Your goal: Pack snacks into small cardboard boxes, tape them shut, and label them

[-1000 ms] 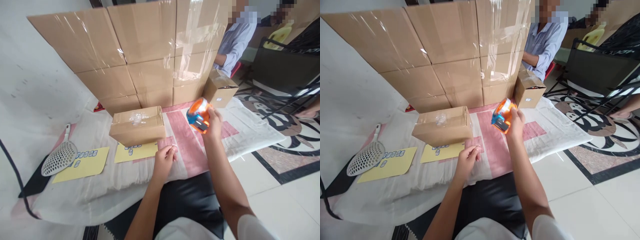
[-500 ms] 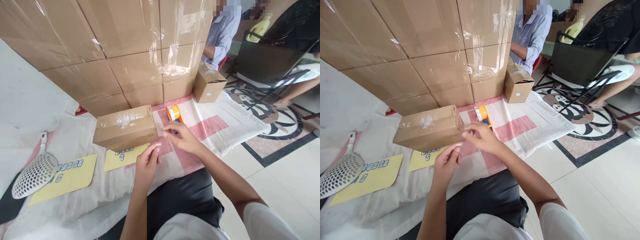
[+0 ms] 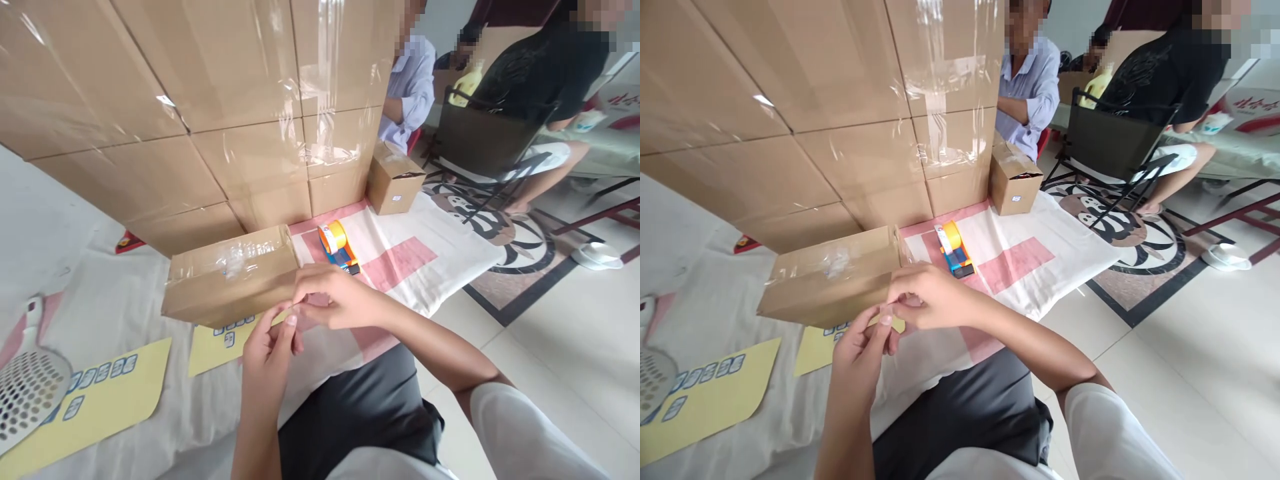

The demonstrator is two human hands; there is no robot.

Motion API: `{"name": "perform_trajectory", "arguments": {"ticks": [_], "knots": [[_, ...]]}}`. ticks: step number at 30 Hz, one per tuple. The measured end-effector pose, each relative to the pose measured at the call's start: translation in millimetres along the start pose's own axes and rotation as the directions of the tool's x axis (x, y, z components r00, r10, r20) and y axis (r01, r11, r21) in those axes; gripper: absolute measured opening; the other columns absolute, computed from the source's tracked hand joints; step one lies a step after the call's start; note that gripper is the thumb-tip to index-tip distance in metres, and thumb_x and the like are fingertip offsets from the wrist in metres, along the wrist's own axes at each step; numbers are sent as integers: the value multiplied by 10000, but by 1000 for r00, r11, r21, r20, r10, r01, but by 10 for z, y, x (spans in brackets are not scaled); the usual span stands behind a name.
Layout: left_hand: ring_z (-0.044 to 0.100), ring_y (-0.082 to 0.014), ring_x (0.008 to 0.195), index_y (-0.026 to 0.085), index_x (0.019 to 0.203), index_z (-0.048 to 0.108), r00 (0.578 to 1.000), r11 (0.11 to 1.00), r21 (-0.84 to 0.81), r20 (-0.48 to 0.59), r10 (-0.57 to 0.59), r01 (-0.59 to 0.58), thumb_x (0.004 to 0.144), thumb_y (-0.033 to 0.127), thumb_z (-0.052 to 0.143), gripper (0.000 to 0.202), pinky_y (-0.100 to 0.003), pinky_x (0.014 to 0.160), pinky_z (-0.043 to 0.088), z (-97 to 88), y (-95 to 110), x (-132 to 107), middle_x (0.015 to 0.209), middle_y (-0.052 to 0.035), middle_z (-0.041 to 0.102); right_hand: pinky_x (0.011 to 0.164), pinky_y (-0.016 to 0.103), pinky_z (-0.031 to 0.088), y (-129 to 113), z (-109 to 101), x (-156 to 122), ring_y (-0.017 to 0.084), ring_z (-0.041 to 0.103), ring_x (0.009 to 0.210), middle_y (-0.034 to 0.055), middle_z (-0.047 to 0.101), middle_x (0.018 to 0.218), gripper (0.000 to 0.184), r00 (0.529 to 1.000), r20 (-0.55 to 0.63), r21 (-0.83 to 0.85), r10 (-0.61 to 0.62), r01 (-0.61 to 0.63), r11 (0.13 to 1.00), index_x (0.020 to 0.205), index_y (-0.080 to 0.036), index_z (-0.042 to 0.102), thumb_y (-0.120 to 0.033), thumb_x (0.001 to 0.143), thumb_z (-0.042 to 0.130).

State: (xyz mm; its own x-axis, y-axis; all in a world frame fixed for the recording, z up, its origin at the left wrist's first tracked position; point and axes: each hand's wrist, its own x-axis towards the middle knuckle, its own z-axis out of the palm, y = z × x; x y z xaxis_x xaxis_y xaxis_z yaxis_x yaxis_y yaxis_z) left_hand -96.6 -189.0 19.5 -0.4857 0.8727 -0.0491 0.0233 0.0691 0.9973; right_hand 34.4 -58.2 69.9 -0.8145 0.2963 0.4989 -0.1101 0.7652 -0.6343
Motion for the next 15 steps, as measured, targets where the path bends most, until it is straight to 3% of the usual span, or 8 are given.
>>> {"name": "perform_trajectory", "arguments": {"ticks": [4,8,10,12,15], "knots": [[532,-121,521,185,857,634,997,1000,10,-70,24,-23,887,496,663,314,-230,530,467,-132,112,41,570,2,635,748,295,417,-17,-56,294,132,528,728,-16,574,714,162,1000,4,17,-5,5,1000,765,-178,641,-134,914,594],[528,-130,514,192,868,650,979,992,120,-202,-9,34,853,527,691,337,-242,518,470,-335,143,56,581,-8,665,697,258,401,66,-205,734,115,525,725,-10,606,756,166,996,-89,76,28,-21,997,753,-160,617,-83,883,549],[545,-135,537,198,866,662,951,980,194,-307,17,45,848,518,697,323,-247,535,473,-420,139,42,595,1,659,666,251,383,160,-283,977,105,499,691,-18,575,720,164,994,-69,120,85,-76,990,741,-150,610,-125,897,566],[584,-144,594,206,879,682,912,954,300,-395,115,10,865,479,689,273,-253,571,475,-490,149,36,630,7,664,631,248,358,265,-331,1190,97,470,649,-29,544,681,161,986,32,174,162,-165,971,740,-140,619,-152,895,580],[616,-154,692,214,883,706,822,843,522,-419,386,-130,902,389,670,180,-278,640,466,-576,205,89,740,-3,695,640,253,351,362,-350,1381,100,485,662,-18,569,688,149,955,161,231,251,-283,931,730,-130,642,-130,865,579]]}}
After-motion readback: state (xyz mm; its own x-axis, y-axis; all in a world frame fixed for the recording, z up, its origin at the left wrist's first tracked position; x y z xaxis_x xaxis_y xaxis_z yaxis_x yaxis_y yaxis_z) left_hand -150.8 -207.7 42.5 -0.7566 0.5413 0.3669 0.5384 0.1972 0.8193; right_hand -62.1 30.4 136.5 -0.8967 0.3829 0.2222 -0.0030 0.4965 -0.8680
